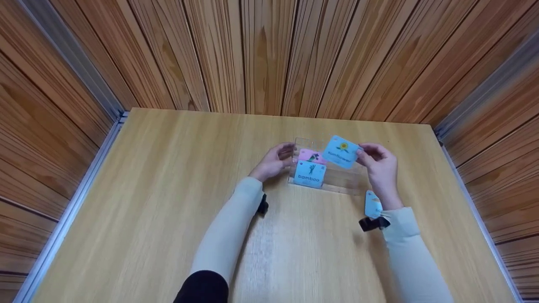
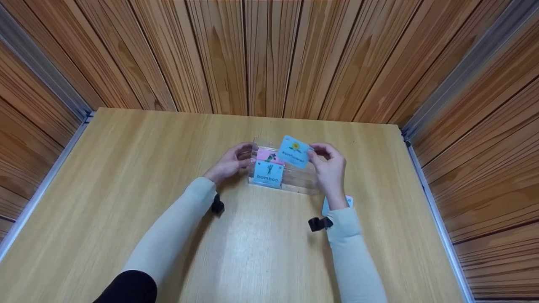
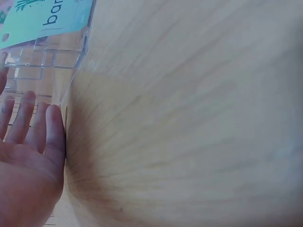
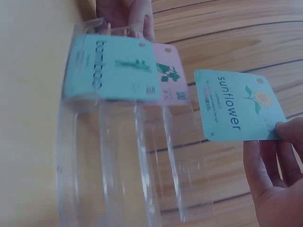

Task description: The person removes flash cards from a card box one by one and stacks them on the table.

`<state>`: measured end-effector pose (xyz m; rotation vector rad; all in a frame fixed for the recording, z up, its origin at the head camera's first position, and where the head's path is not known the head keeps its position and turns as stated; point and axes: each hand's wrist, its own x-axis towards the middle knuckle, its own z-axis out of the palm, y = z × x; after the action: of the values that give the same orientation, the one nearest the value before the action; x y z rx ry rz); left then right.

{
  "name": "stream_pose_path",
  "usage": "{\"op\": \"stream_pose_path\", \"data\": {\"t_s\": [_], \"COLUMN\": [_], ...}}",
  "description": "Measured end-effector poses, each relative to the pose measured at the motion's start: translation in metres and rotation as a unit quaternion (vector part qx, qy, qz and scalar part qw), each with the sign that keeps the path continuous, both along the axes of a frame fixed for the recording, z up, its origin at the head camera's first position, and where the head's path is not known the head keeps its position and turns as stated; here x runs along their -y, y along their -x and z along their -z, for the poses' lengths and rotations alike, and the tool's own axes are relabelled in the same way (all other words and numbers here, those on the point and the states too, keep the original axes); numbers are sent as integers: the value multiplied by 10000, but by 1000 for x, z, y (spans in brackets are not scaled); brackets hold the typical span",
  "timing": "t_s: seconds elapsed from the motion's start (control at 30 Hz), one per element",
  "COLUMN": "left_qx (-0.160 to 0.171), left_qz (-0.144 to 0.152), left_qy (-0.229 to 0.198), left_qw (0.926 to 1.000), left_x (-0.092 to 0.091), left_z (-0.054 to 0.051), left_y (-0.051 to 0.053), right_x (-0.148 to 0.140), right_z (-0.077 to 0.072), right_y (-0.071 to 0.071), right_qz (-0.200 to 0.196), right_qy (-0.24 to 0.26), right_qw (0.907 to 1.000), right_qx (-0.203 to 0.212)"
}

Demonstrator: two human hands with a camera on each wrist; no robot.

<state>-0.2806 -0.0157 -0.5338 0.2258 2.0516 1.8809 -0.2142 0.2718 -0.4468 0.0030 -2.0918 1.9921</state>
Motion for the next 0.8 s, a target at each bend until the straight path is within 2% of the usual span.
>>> {"op": "stream_pose_path", "data": {"t_s": [0.2,0.33,0.57,0.8], "left_qx": [-36,6,18,52], "left_qz": [-16,-39,-29,-49], "left_qy": [1,62,61,10], "left_qw": [10000,10000,10000,10000], "left_x": [0,0,-1,-1], "left_z": [1,0,-1,-1], "left_y": [0,0,-1,-2], "right_x": [-28,-50,-86,-108], "right_z": [12,17,22,28], "right_y": [-12,-22,-39,-50], "right_qz": [134,157,45,112], "right_qy": [313,446,318,3], "right_qw": [9994,9983,9965,9938], "right_qx": [114,343,768,1102]}}
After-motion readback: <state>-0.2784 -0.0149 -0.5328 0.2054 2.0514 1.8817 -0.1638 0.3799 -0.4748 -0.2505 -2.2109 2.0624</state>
